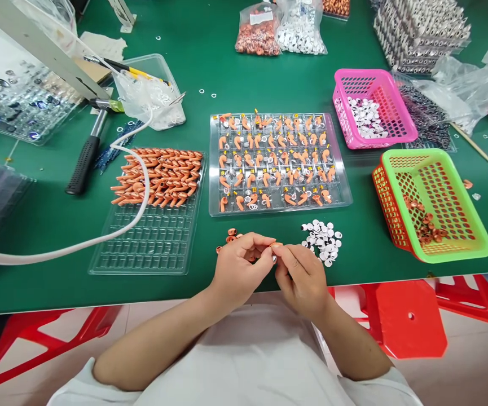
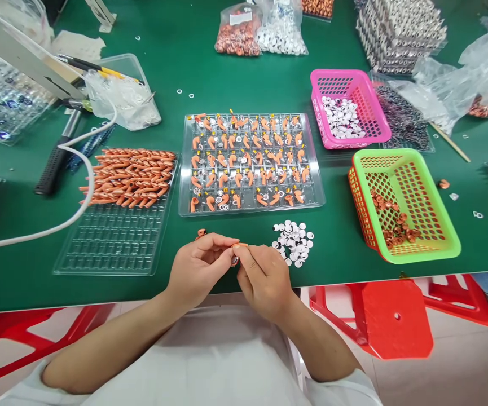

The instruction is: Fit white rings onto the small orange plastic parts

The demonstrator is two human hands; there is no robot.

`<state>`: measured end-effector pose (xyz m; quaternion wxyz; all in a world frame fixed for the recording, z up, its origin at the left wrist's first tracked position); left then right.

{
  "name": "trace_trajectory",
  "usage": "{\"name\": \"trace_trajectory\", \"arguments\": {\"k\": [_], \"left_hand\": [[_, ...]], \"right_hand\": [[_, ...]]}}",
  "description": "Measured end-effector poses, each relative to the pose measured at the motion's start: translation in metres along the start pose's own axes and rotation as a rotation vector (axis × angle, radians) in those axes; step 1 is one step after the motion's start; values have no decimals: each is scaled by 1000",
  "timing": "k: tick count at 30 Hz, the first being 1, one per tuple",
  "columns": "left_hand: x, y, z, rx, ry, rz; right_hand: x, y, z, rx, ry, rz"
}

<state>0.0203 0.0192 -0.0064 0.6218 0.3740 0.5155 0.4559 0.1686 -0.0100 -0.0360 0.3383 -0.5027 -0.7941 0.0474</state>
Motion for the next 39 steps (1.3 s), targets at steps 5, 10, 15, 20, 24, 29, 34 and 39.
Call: {"name": "trace_trajectory", "arguments": {"k": [5,10,15,20,24,29,34,39], "left_hand": [[3,3,-3,-39,5,-37],[3,11,-5,-69,-15,-99],[0,12,-2,-108,-17,-130],[0,10,-1,-149,-57,-117],[0,9,-2,-137,-76,-109],[0,6,-4,-104,-58,-121],[1,9,-6,-97,-79,-123],[3,13,-6,-98,-79,-114]], "right_hand": [[2,2,3,76,-26,-4],[12,3,-12,364,-92,180],[18,4,-19,392,-76,427],[22,2,-14,456,-128,454],[22,1,-11,496,-134,491],[21,0,-12,473,-114,476],[20,2,-14,491,-129,477],[19,4,-13,518,-140,469]]}}
Point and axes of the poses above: each hand's wrist, its own x-axis towards the middle knuckle, its own z-axis out of the palm, y = z × x, the point moved 1 cm from there along x, towards the middle knuckle, and after that the axes turned 13 degrees about -x, right-handed, at the moved point
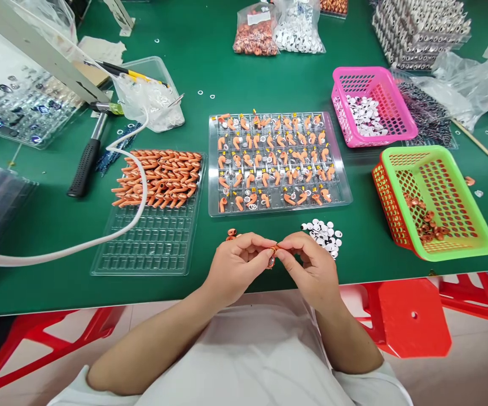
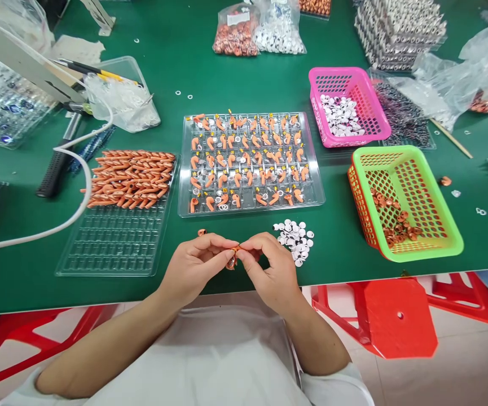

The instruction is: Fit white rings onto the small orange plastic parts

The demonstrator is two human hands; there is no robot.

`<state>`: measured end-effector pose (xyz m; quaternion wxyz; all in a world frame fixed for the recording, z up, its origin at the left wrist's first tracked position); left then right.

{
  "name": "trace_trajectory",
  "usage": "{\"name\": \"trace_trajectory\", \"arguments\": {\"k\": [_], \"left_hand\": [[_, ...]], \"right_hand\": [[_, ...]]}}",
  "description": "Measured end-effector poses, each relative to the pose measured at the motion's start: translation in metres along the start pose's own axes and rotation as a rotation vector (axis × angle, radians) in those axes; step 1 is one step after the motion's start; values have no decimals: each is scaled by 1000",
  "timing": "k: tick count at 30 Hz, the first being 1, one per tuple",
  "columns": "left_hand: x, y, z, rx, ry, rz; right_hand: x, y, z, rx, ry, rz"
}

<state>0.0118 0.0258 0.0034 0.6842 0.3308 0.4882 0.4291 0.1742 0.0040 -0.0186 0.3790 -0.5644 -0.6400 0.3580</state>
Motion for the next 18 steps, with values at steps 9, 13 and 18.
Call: {"name": "trace_trajectory", "arguments": {"k": [9,13,18], "left_hand": [[0,-3,4,-13,58,8],[-1,-3,5,49,101,22],[0,-5,5,65,92,55]], "right_hand": [[-1,5,4,64,-29,38],[-3,3,4,34,-9,10],[-4,-2,3,-7,34,-19]]}}
Point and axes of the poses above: each hand's wrist, its own x-axis towards the middle knuckle, its own z-axis out of the palm, y = z × x, the point moved 1 cm from there along x, towards the middle knuckle, and after that the axes turned 13 degrees about -x, right-handed, at the moved point
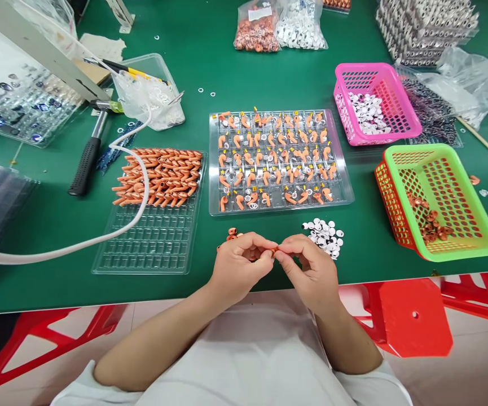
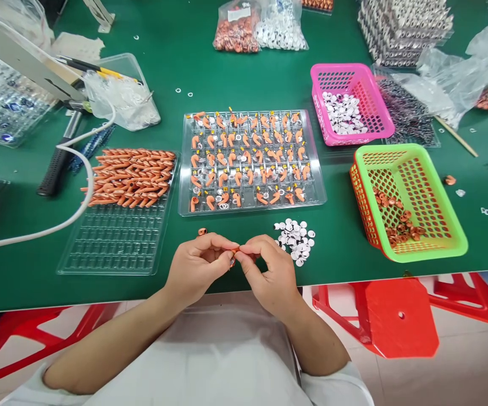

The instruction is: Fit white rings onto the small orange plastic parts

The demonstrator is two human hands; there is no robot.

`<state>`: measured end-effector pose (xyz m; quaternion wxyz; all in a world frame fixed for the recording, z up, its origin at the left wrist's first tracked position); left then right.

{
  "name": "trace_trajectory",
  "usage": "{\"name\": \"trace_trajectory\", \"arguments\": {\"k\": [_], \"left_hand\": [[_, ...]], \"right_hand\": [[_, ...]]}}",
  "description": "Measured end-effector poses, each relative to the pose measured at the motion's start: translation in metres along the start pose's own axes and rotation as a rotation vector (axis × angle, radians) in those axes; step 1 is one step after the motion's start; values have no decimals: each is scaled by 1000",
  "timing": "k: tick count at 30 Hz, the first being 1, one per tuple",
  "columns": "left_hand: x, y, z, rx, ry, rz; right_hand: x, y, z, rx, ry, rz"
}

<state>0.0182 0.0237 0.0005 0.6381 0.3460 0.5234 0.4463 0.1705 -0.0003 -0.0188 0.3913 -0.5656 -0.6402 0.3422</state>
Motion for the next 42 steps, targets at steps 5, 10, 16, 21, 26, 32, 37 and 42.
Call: {"name": "trace_trajectory", "arguments": {"k": [5,10,16,21,26,32,37,42], "left_hand": [[1,5,-3,-38,-97,-63],[2,11,-7,-112,-206,-107],[1,11,-9,-102,-228,-114],[-1,5,-10,3,-224,-26],[-3,-1,-12,225,-247,193],[-4,-2,-9,402,-239,517],[-4,-2,-7,444,-209,596],[-5,-4,-5,447,-191,630]], "right_hand": [[0,2,-6,39,-13,62],[1,4,-11,70,-44,128],[3,3,-12,45,-68,122],[5,-3,-11,-99,-34,-25],[7,-8,-11,-350,19,-166],[9,-11,-9,-549,42,-290],[8,-14,-8,-546,47,-291],[7,-15,-4,-543,65,-284]]}}
Point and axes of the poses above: each hand's wrist, its own x-axis towards the middle knuckle, its own z-axis out of the palm, y = z × x, the point moved 1 cm from there along x, towards the middle knuckle, and after that the axes turned 13 degrees about -x, right-handed, at the moved point
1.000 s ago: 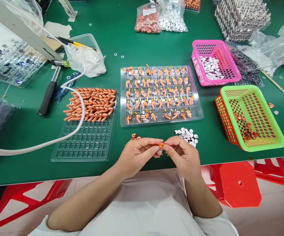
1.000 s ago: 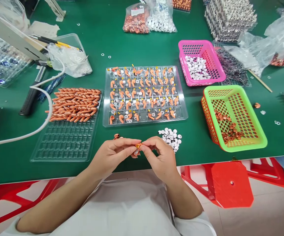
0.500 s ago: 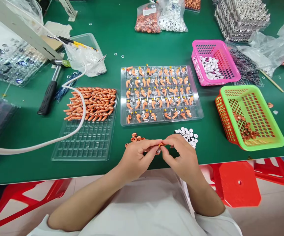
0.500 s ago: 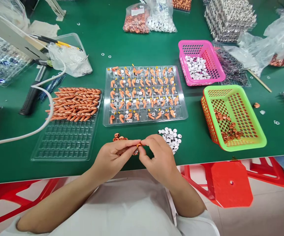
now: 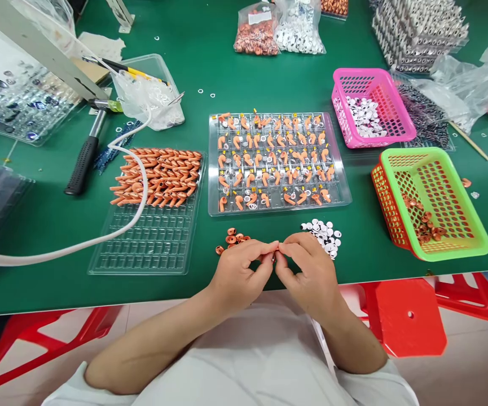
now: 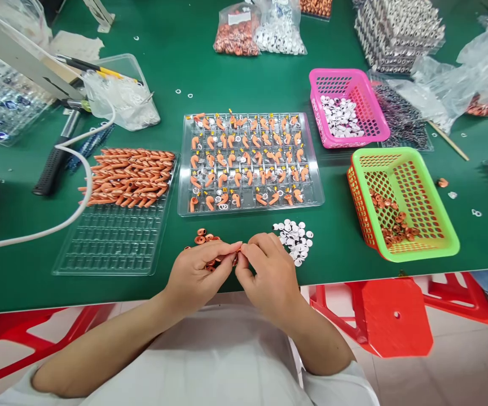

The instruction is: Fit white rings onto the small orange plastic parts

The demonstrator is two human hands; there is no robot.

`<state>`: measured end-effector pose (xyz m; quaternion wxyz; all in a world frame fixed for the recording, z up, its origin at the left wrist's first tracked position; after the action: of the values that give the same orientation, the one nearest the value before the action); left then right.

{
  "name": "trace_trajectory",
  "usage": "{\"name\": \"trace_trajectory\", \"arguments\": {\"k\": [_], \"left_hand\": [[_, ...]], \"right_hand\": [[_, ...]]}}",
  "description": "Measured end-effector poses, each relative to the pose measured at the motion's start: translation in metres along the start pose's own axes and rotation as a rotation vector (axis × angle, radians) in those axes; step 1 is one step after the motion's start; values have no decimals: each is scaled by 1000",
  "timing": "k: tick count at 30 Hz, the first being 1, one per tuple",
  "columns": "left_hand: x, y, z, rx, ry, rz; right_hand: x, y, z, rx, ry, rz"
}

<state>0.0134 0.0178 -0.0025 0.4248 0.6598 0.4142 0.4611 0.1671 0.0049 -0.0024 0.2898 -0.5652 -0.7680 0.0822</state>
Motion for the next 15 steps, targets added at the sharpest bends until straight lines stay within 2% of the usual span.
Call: {"name": "trace_trajectory", "arguments": {"k": [10,15], "left_hand": [[0,1,1,-26,-1,-77],[4,3,-3,-132,-72,-274]], "right_hand": [[-2,-4,7,9,69,3],[-1,2,5,90,4,20]]}}
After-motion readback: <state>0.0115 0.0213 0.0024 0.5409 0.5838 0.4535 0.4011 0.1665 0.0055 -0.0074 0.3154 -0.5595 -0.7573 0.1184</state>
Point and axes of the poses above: each hand's wrist, its own x-axis towards the middle knuckle, its own z-axis out of the palm, y = z × x, the point moved 1 cm from there along x, towards the middle knuckle, and after that the axes turned 13 degrees about -x, right-handed, at the moved point
